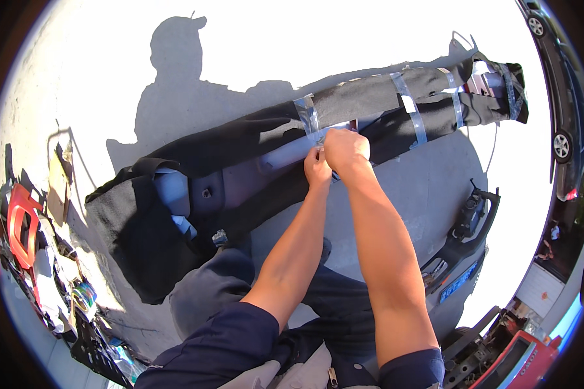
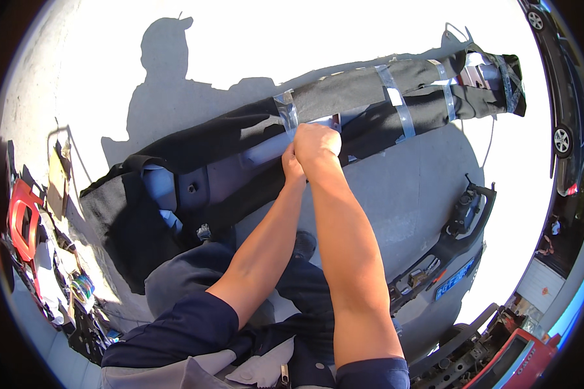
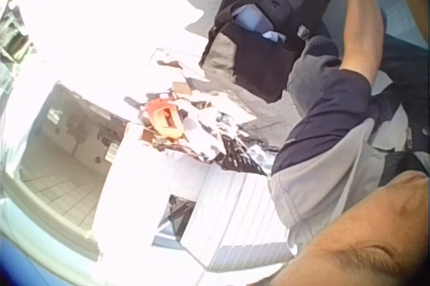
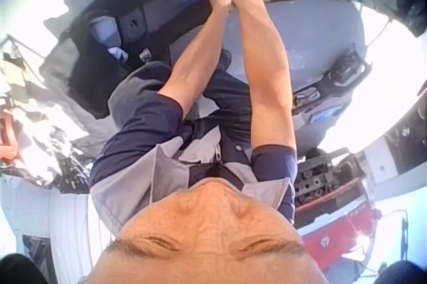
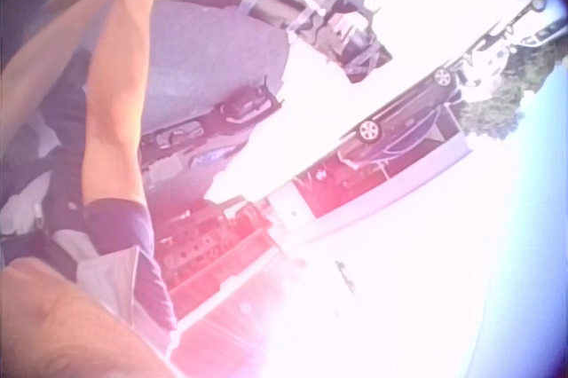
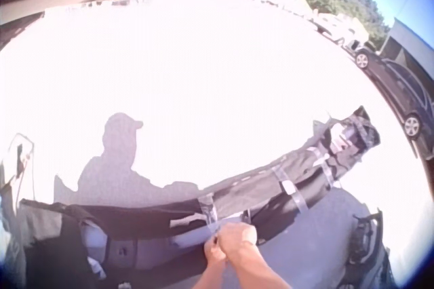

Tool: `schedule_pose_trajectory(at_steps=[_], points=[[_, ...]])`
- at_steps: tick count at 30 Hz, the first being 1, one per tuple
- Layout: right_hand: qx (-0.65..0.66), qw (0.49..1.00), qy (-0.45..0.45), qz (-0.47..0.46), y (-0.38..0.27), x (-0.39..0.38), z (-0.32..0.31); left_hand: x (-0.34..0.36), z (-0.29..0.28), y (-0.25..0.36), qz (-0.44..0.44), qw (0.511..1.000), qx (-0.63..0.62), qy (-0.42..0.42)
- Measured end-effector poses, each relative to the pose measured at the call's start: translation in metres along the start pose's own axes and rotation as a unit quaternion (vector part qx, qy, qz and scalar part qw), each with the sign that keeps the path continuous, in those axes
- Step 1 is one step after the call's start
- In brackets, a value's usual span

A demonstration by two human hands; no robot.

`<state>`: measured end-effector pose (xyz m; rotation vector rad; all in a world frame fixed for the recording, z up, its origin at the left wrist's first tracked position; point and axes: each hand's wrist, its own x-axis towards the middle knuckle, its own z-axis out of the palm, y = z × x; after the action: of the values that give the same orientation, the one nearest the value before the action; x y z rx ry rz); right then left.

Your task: The person removes plastic wrap and adhesive tape from an automotive bumper cover and uses a wrench to adjust a bolt on the part while sitting on the ground.

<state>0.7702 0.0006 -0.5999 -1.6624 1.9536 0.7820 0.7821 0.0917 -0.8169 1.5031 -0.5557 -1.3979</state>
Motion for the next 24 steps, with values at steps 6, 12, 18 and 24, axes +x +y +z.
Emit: schedule_pose_trajectory(at_steps=[6, 12, 18, 24], points=[[0.043, 0.999, -0.01, 0.024, 0.003, -0.001, 0.019, -0.014, -0.003, 0.011, -0.068, 0.997, -0.035, 0.008], [0.094, 0.994, -0.013, 0.058, -0.001, -0.017, 0.039, -0.019, -0.005, 0.023, -0.106, 0.994, -0.018, 0.035], [0.11, 0.992, 0.015, 0.063, -0.004, -0.016, 0.061, -0.02, -0.011, 0.02, -0.106, 0.994, -0.002, -0.004], [0.064, 0.997, 0.0, 0.047, -0.006, -0.01, 0.081, -0.042, -0.018, 0.053, -0.117, 0.99, -0.053, -0.06]])
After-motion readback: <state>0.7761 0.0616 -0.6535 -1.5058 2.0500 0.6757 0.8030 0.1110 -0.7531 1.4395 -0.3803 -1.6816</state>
